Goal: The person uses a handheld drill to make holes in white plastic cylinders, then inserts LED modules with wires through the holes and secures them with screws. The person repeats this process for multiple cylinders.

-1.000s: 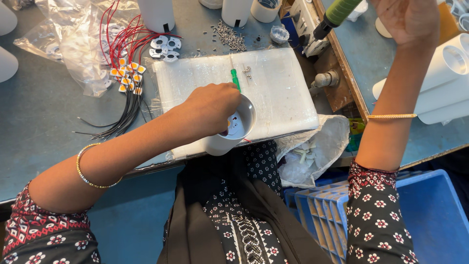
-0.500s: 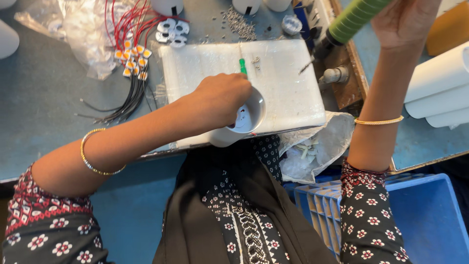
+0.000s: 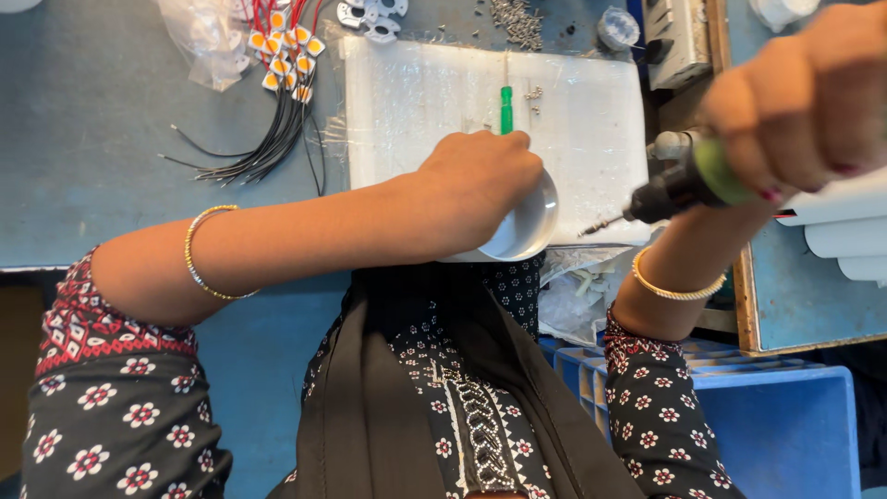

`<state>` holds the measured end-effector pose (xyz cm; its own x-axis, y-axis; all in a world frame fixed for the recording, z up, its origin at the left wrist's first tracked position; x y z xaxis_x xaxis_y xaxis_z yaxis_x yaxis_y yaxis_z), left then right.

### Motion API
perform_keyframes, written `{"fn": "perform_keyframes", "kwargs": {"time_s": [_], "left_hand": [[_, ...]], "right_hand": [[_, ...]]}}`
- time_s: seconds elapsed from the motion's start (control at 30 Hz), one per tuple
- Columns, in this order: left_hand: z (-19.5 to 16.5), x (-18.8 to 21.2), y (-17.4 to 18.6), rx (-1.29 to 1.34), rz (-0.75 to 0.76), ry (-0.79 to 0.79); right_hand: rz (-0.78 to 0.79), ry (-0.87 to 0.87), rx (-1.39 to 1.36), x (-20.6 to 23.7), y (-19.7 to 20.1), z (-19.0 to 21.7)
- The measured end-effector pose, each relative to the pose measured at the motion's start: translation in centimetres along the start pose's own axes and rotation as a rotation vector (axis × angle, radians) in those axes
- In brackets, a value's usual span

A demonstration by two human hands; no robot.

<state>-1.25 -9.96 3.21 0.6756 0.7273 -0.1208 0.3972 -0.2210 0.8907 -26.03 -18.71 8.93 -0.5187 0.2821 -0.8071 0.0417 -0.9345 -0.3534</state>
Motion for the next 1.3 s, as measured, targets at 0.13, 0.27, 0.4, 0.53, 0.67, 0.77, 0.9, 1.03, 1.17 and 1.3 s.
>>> {"fn": "perform_keyframes", "kwargs": {"time_s": [0.13,0.27,0.4,0.53,0.67,0.77,0.9,1.03,1.17,1.3], "left_hand": [[-0.6,0.2,0.5,-0.009,0.035,0.032],[-1.1,0.1,0.9,-0.020,0.066,0.058],[-1.3,0.0,1.3,-0.017,0.090,0.071],[-1.2,0.0,1.6,0.008,0.082,0.057],[-1.2,-0.3,1.5,0.006,0.079,0.070],[-1.0,-0.4,1.4,0.021,0.058,0.070],[-0.9,-0.4,1.2,0.008,0.037,0.042],[-0.7,-0.4,1.3,0.025,0.014,0.036],[-0.8,-0.6,1.3,0.017,0.045,0.054],[-1.0,-0.6,1.2,0.001,0.023,0.053]], "right_hand": [[-0.129,0.062,-0.024,-0.7,-2.6,0.0],[-0.202,-0.020,0.205,-0.4,-3.6,-2.1],[-0.227,-0.120,0.413,-0.6,-3.3,-3.9],[-0.247,-0.176,0.482,-1.4,-3.7,-4.2],[-0.227,-0.296,0.537,-2.0,-4.2,-4.2],[-0.179,-0.308,0.524,-1.8,-3.8,-4.5],[-0.151,-0.336,0.551,-1.4,-3.5,-4.8],[-0.194,-0.380,0.613,-1.4,-3.4,-4.8],[-0.161,-0.381,0.644,-1.1,-3.4,-4.8],[-0.148,-0.378,0.623,0.1,-2.5,-4.4]]}}
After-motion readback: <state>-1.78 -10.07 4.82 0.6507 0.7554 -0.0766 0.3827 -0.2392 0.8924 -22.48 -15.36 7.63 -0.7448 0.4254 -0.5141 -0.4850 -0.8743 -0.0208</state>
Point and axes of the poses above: each hand's wrist, its own x-axis away from the middle knuckle, its own y-axis out of the back of the hand, z = x × y, the point moved 3 cm from there along -x, towards the middle knuckle, and after that the axes turned 1 degree about z, right-handed, at the moved point
